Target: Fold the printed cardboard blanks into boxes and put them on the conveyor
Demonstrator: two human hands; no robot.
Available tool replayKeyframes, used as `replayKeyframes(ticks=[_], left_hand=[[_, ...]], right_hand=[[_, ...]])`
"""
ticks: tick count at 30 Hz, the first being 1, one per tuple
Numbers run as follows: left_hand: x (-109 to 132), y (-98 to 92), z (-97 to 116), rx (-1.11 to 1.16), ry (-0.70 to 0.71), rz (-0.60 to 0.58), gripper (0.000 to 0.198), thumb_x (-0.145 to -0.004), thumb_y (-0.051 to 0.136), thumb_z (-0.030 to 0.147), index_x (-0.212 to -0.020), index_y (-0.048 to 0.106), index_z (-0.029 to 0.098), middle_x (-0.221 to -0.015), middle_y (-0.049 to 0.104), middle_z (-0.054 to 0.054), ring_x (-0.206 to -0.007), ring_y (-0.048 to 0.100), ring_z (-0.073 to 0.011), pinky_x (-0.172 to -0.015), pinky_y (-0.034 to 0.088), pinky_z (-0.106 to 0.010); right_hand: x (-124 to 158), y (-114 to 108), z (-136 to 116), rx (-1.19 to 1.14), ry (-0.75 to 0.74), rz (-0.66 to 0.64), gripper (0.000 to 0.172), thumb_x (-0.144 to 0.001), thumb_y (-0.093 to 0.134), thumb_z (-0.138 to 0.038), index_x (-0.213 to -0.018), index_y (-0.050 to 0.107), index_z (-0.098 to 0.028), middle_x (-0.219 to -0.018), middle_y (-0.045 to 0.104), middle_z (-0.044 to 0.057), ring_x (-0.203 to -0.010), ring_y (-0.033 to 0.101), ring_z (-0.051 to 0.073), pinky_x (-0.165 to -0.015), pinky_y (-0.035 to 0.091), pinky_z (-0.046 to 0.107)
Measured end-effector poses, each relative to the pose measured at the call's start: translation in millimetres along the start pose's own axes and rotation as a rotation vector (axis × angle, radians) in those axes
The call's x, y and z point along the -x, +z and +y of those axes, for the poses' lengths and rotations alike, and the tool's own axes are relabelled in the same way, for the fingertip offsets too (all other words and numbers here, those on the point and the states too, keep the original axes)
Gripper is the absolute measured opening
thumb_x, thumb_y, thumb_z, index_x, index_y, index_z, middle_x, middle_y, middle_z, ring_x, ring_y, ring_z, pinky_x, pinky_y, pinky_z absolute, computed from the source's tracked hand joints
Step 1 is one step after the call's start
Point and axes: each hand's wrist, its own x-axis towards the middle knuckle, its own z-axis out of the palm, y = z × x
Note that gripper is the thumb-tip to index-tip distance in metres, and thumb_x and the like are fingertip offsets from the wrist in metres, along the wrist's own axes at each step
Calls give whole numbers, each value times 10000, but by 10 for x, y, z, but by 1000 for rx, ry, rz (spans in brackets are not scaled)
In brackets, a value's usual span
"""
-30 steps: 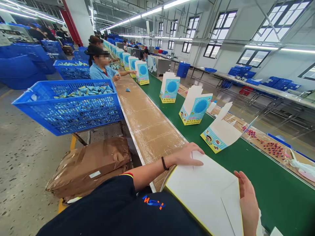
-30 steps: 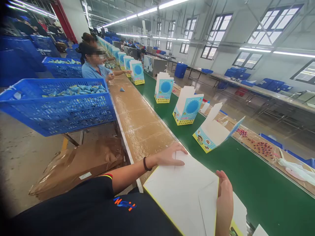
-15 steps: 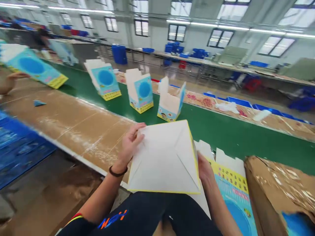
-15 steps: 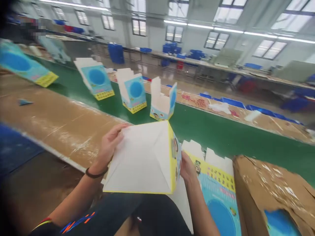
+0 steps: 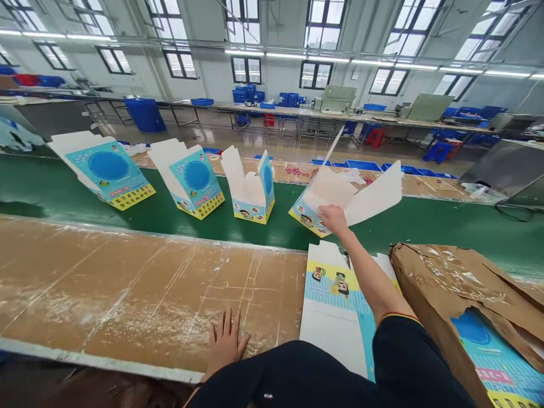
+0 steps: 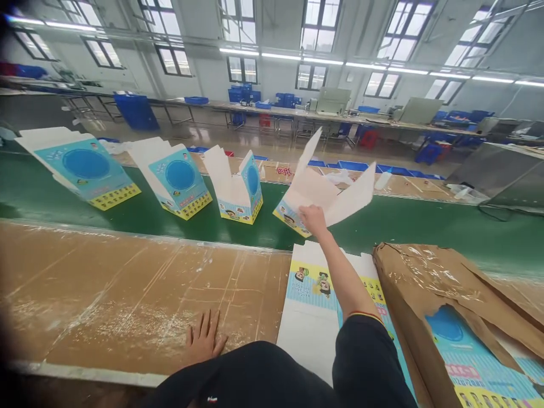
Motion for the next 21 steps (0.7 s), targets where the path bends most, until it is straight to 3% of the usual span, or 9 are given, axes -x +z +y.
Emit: replayKeyframes(ticks=[3, 6, 8, 10, 12, 15, 18, 21], left_hand=[[25, 109, -7, -76, -19, -42, 647, -946, 405, 404, -1570, 410, 236, -1664, 332, -126, -1559, 285, -347, -1239, 238, -614], [2, 59, -32, -109, -21, -89, 653, -947, 404, 407, -1576, 389, 234, -1675, 291, -131, -1563, 265, -348, -1239, 235, -615], [6, 32, -41, -118, -22, -71, 643, -946, 396, 399, -1572, 401, 250, -1671, 301, -125, -1563, 269, -342, -1238, 225, -623], [22, 31, -48, -128, -23, -57, 643, -945, 391, 406, -1572, 404, 259, -1670, 305, -117, -1563, 271, -336, -1239, 217, -626], [35, 48, -57, -141, -28, -77, 652, -949, 393, 426, -1579, 389, 260, -1678, 292, -110, -1569, 257, -334, -1242, 216, -623], [33, 79, -81, -163, -34, -106, 652, -964, 380, 434, -1588, 375, 245, -1690, 275, -116, -1577, 239, -333, -1244, 219, -616], [0, 61, -120, -141, -26, -69, 646, -961, 370, 409, -1572, 422, 205, -1673, 326, -149, -1567, 270, -352, -1235, 236, -626], [-69, -59, -146, -17, -9, -42, 644, -899, 401, 426, -1495, 544, 228, -1586, 494, -124, -1521, 372, -362, -1223, 296, -607]], right_hand=[[-150, 152, 121, 65, 123, -56, 262, -958, 494, -148, -1121, 699, -154, -1195, 714, 205, -1211, 576, 350, -1062, 360, 499], [-151, 331, 226, 104, 244, -94, 414, -928, 558, -171, -1335, 605, -108, -1329, 647, 249, -1276, 541, 379, -1093, 337, 541], [-79, 452, 251, 116, 278, -72, 585, -933, 569, -198, -1496, 450, -91, -1522, 495, 254, -1425, 413, 375, -1164, 271, 536], [58, 576, 249, 93, 269, 11, 618, -973, 500, -205, -1561, 349, -86, -1632, 354, 225, -1518, 284, 332, -1218, 211, 491], [271, 707, 255, 13, 292, 94, 560, -1012, 416, -217, -1558, 365, -103, -1636, 364, 187, -1520, 283, 283, -1229, 217, 425], [741, 889, 365, -122, 519, 79, 504, -1036, 369, -273, -1515, 447, -136, -1568, 464, 160, -1460, 379, 247, -1191, 295, 359], [1339, 983, 613, -145, 829, -17, 496, -1014, 389, -304, -1421, 539, -64, -1434, 551, 258, -1349, 492, 344, -1103, 398, 464], [1930, 966, 879, -127, 1058, -48, 487, -991, 413, -307, -1356, 585, -34, -1395, 551, 308, -1319, 505, 413, -1066, 407, 548]])
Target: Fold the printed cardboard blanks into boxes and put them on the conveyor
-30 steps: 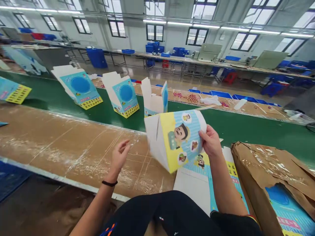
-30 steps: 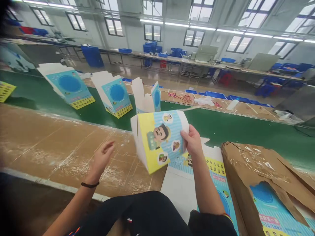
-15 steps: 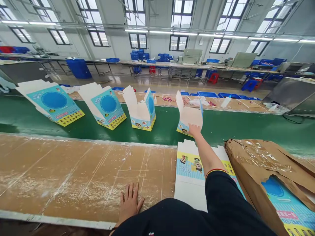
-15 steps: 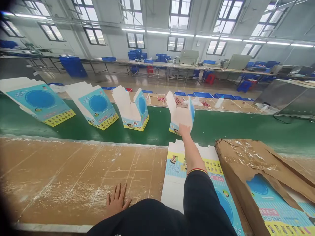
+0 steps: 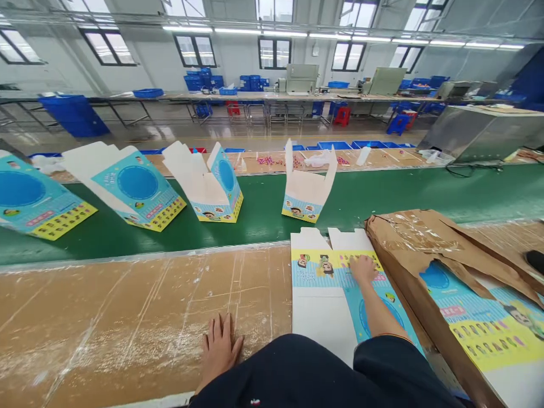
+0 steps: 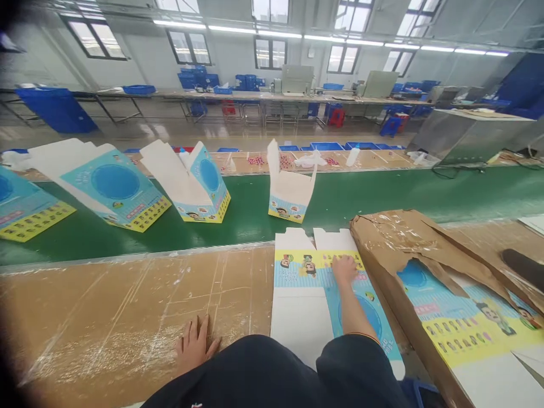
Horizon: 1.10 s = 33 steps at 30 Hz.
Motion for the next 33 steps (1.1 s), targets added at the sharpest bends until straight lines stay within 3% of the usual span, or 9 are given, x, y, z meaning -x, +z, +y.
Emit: replayKeyframes(ticks=[3, 5, 8, 12, 20, 24, 27, 30, 33], left_hand=[[-76, -166, 82, 268, 81, -35, 596, -822, 399, 489, -1326, 671, 321, -1410, 654, -55, -1416, 520, -357, -1193, 391, -558], [-114, -228, 227, 513, 145, -151, 588, -786, 394, 551, -1240, 695, 330, -1303, 697, -59, -1285, 630, -358, -1133, 471, -537], [-136, -215, 509, 730, 203, -346, 621, -746, 378, 640, -1134, 706, 282, -1173, 743, -98, -1114, 724, -330, -1018, 564, -462], [-128, -174, 719, 784, 244, -447, 541, -716, 454, 660, -988, 696, 261, -1079, 765, -123, -1029, 756, -308, -963, 584, -397], [-66, -279, 552, 917, 201, -494, 389, -679, 531, 585, -910, 631, 288, -1005, 755, -77, -1012, 749, -288, -974, 579, -403], [-44, -253, 578, 998, 134, -493, 400, -661, 549, 622, -883, 608, 294, -925, 733, -62, -996, 743, -304, -935, 578, -418], [-60, -227, 635, 1043, 72, -492, 439, -591, 577, 649, -842, 596, 289, -830, 693, -47, -938, 740, -325, -905, 572, -451], [-71, -230, 686, 1084, 20, -491, 467, -486, 626, 645, -779, 589, 284, -766, 651, -40, -870, 726, -342, -847, 564, -472], [-58, -304, 704, 1131, -4, -478, 435, -480, 677, 616, -755, 604, 287, -738, 635, -19, -803, 709, -318, -790, 547, -461]], right_hand=[[65, -92, 439, -10, 134, 26, 518, -1000, 384, -305, -1374, 554, 11, -1439, 491, 338, -1367, 456, 428, -1082, 388, 549], [89, -127, 580, -30, 189, 32, 535, -1000, 388, -324, -1380, 542, 19, -1413, 497, 358, -1342, 477, 439, -1057, 405, 562], [77, -128, 624, -68, 217, 28, 584, -974, 483, -449, -1375, 555, -30, -1381, 521, 345, -1318, 502, 439, -1050, 415, 569], [-11, -107, 575, -126, 248, 13, 742, -907, 553, -653, -1358, 563, -64, -1387, 515, 326, -1334, 491, 438, -1075, 411, 550], [-159, -224, 530, -217, 352, -6, 819, -910, 530, -690, -1412, 517, -42, -1426, 483, 367, -1353, 460, 460, -1055, 396, 588], [-192, -360, 518, -233, 372, -19, 757, -926, 554, -601, -1390, 527, -3, -1440, 470, 393, -1384, 443, 471, -1086, 363, 595], [-234, -502, 503, -266, 327, -18, 683, -909, 598, -550, -1298, 582, 10, -1365, 537, 399, -1307, 514, 488, -1027, 423, 585], [-272, -680, 491, -343, 204, -50, 531, -860, 660, -542, -1078, 674, -58, -1145, 686, 306, -1096, 647, 437, -865, 531, 492], [-262, -883, 469, -463, 59, -133, 416, -790, 726, -560, -844, 694, -149, -890, 745, 163, -866, 705, 333, -708, 564, 384]])
